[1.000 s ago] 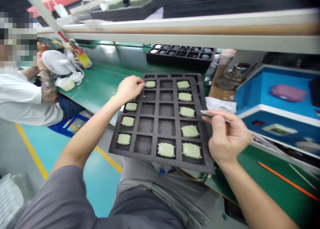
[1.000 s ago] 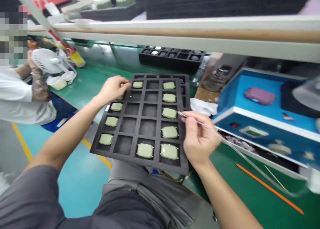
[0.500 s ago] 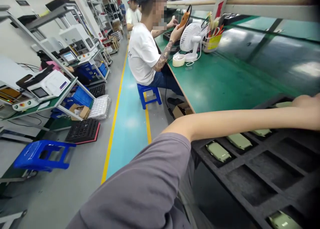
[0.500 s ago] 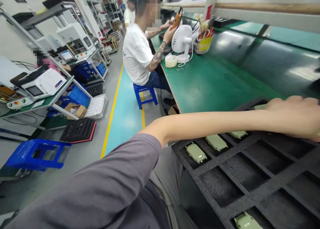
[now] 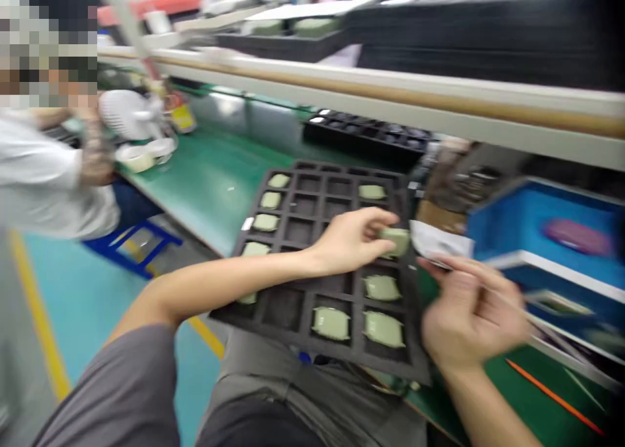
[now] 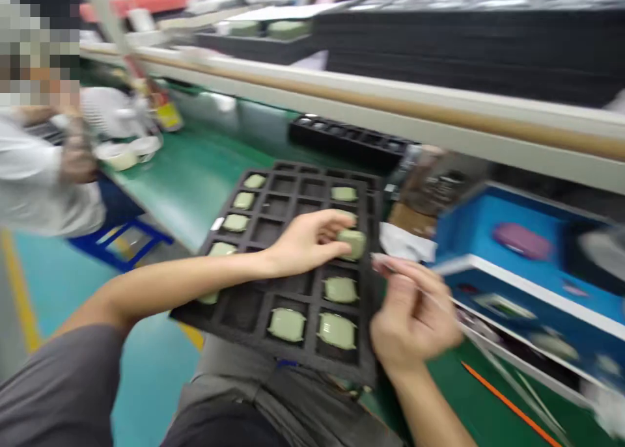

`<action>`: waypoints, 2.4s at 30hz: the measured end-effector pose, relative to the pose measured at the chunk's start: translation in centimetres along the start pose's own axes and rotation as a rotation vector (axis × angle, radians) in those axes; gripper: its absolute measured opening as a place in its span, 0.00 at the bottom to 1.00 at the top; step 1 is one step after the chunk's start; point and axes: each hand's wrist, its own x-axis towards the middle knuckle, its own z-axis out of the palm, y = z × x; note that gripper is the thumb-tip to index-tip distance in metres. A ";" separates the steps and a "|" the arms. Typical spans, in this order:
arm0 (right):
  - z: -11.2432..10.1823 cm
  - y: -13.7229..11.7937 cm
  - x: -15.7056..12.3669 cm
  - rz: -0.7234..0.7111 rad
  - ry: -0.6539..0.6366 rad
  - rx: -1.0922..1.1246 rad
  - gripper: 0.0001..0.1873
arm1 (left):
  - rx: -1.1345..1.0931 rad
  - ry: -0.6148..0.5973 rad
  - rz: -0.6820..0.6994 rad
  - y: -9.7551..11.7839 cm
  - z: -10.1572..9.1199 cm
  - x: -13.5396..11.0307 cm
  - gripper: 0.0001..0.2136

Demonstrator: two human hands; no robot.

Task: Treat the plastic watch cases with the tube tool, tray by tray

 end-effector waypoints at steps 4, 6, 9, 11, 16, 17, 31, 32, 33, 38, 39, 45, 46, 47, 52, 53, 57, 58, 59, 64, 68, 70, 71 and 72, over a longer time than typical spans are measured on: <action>-0.1 1.1 0.9 -0.146 -0.082 -0.132 0.08 | -0.321 0.006 -0.142 -2.2 0.8 0.8 0.15; 0.2 1.2 1.1 -0.150 -0.119 -0.131 0.08 | -0.415 0.002 -0.165 -2.0 1.0 0.7 0.16; 0.2 1.0 1.1 -0.138 -0.147 -0.119 0.09 | -0.420 -0.005 -0.157 -1.4 0.9 0.5 0.16; 0.1 0.9 1.1 -0.122 -0.156 -0.098 0.09 | -0.413 0.000 -0.154 -1.3 0.9 0.4 0.17; 0.1 1.1 1.0 -0.087 -0.167 -0.086 0.09 | -0.408 0.003 -0.139 -1.4 0.9 0.4 0.16; 0.1 1.1 1.0 -0.084 -0.164 -0.083 0.09 | -0.398 0.004 -0.137 -1.4 0.9 0.4 0.15; 0.1 1.0 0.9 -0.047 -0.144 -0.090 0.08 | -0.374 -0.002 -0.134 -1.2 0.8 0.4 0.16; 0.1 1.0 0.9 -0.048 -0.145 -0.086 0.08 | -0.373 -0.003 -0.135 -1.2 0.8 0.4 0.16; 0.1 1.1 0.9 -0.050 -0.146 -0.082 0.08 | -0.373 -0.003 -0.137 -1.3 0.8 0.4 0.16; 0.2 1.1 0.9 -0.055 -0.142 -0.097 0.08 | -0.366 -0.003 -0.131 -1.2 0.8 0.4 0.15; 0.2 1.1 0.9 -0.056 -0.140 -0.102 0.08 | -0.362 -0.003 -0.129 -1.2 0.8 0.4 0.15; 0.2 1.0 1.0 -0.065 -0.153 -0.085 0.08 | -0.328 0.004 -0.116 -0.9 0.7 0.4 0.14; 0.2 1.0 1.0 -0.063 -0.154 -0.087 0.08 | -0.318 0.005 -0.113 -0.9 0.7 0.4 0.14; 0.2 1.0 1.0 -0.059 -0.153 -0.090 0.08 | -0.307 0.006 -0.111 -0.9 0.6 0.4 0.14; 0.3 1.0 1.2 -0.059 -0.159 -0.100 0.08 | -0.302 0.000 -0.103 -0.9 0.5 0.5 0.14; 0.3 1.0 1.3 -0.062 -0.163 -0.100 0.08 | -0.306 -0.001 -0.101 -0.9 0.5 0.5 0.14; 0.4 1.0 1.7 -0.069 -0.180 -0.076 0.08 | -0.285 0.010 -0.101 -0.9 0.3 0.7 0.15; 0.5 1.0 1.8 -0.072 -0.179 -0.075 0.08 | -0.276 0.014 -0.104 -0.9 0.3 0.8 0.16; 0.5 1.0 1.8 -0.077 -0.176 -0.078 0.08 | -0.268 0.018 -0.110 -0.8 0.3 0.8 0.16; 0.6 0.9 2.1 -0.099 -0.172 -0.105 0.08 | -0.230 0.033 -0.119 -0.7 0.2 0.9 0.17; 0.6 0.9 2.2 -0.109 -0.177 -0.101 0.08 | -0.220 0.047 -0.122 -0.6 0.1 0.9 0.17; 0.6 0.9 2.2 -0.113 -0.179 -0.094 0.08 | -0.220 0.046 -0.127 -0.6 0.1 1.0 0.17; 0.6 0.9 2.2 -0.114 -0.179 -0.088 0.08 | -0.220 0.044 -0.127 -0.6 0.2 1.0 0.17; 0.5 0.9 2.2 -0.113 -0.178 -0.083 0.08 | -0.219 0.042 -0.126 -0.6 0.2 1.0 0.17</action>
